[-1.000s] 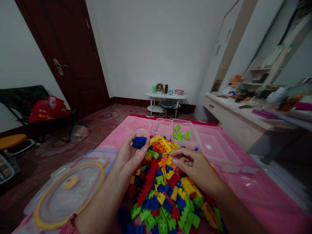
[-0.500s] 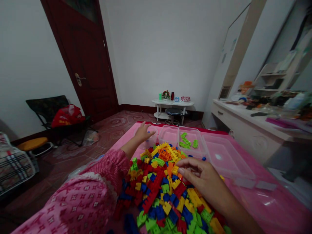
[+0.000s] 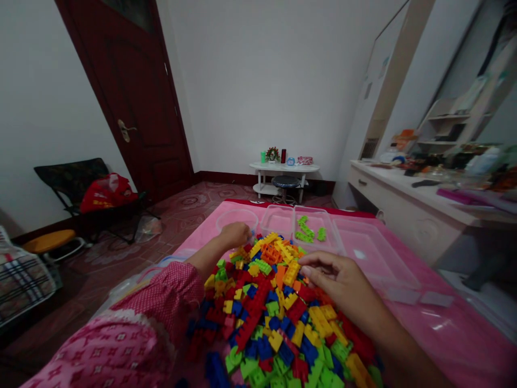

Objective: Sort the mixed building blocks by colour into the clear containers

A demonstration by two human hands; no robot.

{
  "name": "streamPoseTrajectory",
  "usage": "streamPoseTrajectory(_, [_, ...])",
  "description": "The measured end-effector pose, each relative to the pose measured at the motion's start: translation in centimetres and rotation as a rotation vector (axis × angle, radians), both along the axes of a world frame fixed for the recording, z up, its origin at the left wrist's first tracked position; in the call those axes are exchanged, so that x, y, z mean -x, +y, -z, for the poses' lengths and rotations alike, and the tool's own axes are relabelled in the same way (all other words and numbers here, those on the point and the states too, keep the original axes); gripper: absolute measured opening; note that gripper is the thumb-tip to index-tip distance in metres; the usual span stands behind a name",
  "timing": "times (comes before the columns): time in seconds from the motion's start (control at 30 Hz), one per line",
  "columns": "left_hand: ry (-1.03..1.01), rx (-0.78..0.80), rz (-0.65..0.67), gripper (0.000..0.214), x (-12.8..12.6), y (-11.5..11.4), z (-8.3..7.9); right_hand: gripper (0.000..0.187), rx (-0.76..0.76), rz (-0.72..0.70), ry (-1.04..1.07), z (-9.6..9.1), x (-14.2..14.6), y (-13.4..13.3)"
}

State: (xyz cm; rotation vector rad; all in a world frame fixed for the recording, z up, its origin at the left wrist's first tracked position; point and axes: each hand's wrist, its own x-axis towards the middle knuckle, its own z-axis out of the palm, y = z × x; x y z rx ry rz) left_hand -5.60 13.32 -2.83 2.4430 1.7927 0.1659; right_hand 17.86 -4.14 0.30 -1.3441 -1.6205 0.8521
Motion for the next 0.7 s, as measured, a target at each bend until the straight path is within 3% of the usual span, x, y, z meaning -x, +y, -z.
streamPoseTrajectory(0.13, [-0.025, -0.038, -0.012, 0.028, -0.1, -1.3, 0.0, 0.022, -0.014, 0.042, -0.03, 0.3, -0.9, 0.5])
streamPoseTrajectory(0.23, [-0.106, -0.157, -0.02, 0.05, -1.1, -3.2, -0.3, 0.021, -0.067, 0.034, -0.087, -0.2, -1.9, 0.4])
streamPoseTrajectory(0.33, [-0.303, -0.226, 0.124, 0.052, -2.4, -5.9, -0.5, 0.023, -0.065, 0.014, -0.091, -1.5, -2.8, 0.1])
streamPoseTrajectory(0.47, [-0.38, -0.103, 0.298, 0.044, -3.7, -9.3, 0.2, 0.02, 0.009, -0.029, -0.183, -2.3, -4.0, -1.9])
streamPoseTrajectory(0.6, [-0.363, -0.106, 0.297, 0.032, -4.2, -10.3, 1.1, 0.015, 0.175, -0.222, -0.62, 0.6, -5.4, -7.0])
streamPoseTrajectory(0.7, [-0.381, -0.119, 0.284, 0.034, -4.3, -10.1, 1.8, 0.025, 0.188, -0.204, -0.826, 4.5, -5.7, -11.0])
